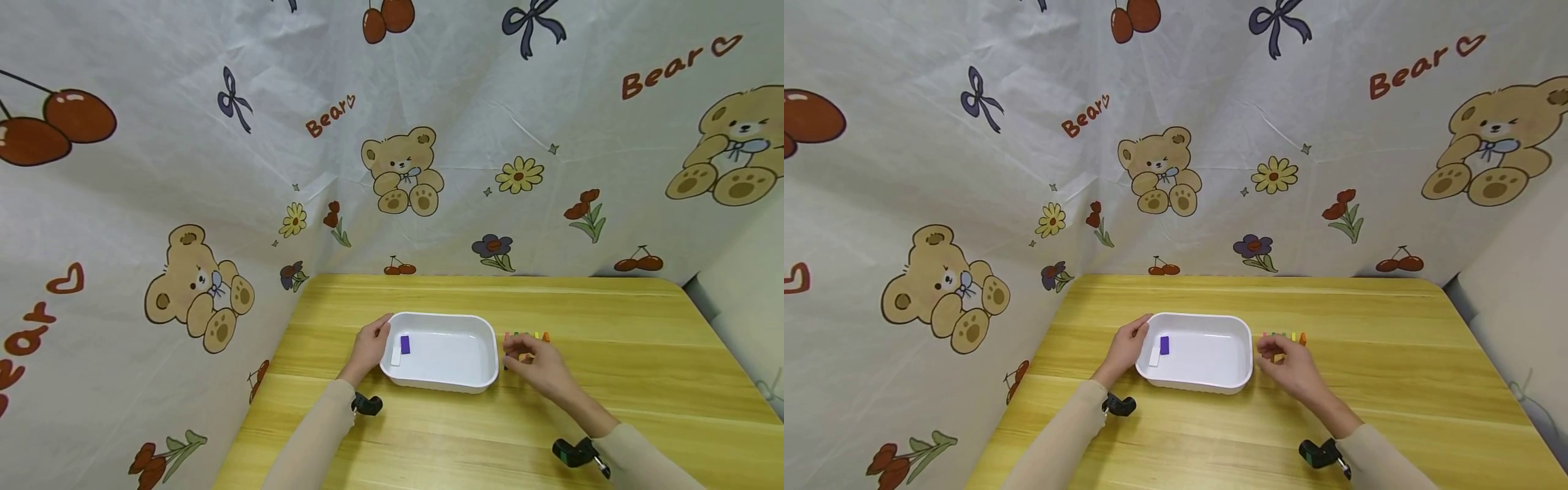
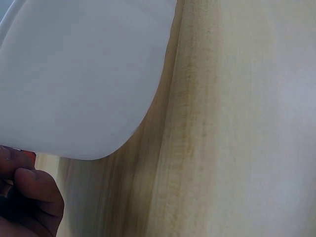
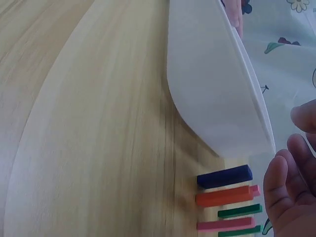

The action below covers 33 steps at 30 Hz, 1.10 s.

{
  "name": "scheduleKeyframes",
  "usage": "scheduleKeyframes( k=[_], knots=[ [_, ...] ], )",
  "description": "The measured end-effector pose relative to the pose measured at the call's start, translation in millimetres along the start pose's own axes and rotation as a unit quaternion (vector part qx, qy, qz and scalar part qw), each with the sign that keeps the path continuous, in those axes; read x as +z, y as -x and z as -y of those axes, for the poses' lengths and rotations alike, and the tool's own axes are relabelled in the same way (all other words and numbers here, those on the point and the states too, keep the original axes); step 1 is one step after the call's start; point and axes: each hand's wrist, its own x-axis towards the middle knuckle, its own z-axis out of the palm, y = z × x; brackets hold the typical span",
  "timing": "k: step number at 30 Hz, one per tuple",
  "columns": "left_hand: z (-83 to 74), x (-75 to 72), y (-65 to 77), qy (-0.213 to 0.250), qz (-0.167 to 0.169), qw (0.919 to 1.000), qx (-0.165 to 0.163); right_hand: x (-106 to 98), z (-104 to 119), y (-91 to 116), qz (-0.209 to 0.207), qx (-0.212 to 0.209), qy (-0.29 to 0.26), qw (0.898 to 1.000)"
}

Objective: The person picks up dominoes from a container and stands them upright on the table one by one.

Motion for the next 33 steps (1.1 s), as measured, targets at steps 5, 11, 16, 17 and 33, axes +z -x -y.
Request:
scheduleKeyframes(
  k=[5, 11, 16, 17, 33],
  knots=[
    [0.5, 0.3, 0.0, -0.001, -0.001, 1.0, -0.001, 7.7, 6.1, -4.7, 0.001, -0.002, -0.01, 1.0],
    [-0.5, 0.9, 0.9, -0.001, -0.003, 1.0, -0.004, 19.0, 13.6, -9.4, 0.006, -0.004, -0.029, 1.0],
    [-2.1, 0.8, 1.1, 0.0, -0.004, 1.0, -0.004, 26.7, 19.6, -11.9, 0.01, 0.001, -0.038, 0.999],
    [-2.7, 0.6, 1.3, 0.002, -0.004, 1.0, -0.005, 27.9, 20.8, -12.4, 0.01, 0.0, -0.04, 0.999],
    [-1.7, 0.0, 0.6, -0.01, -0.001, 0.9999, -0.005, 46.5, 38.0, -25.0, 0.027, -0.02, -0.048, 0.998]
  ],
)
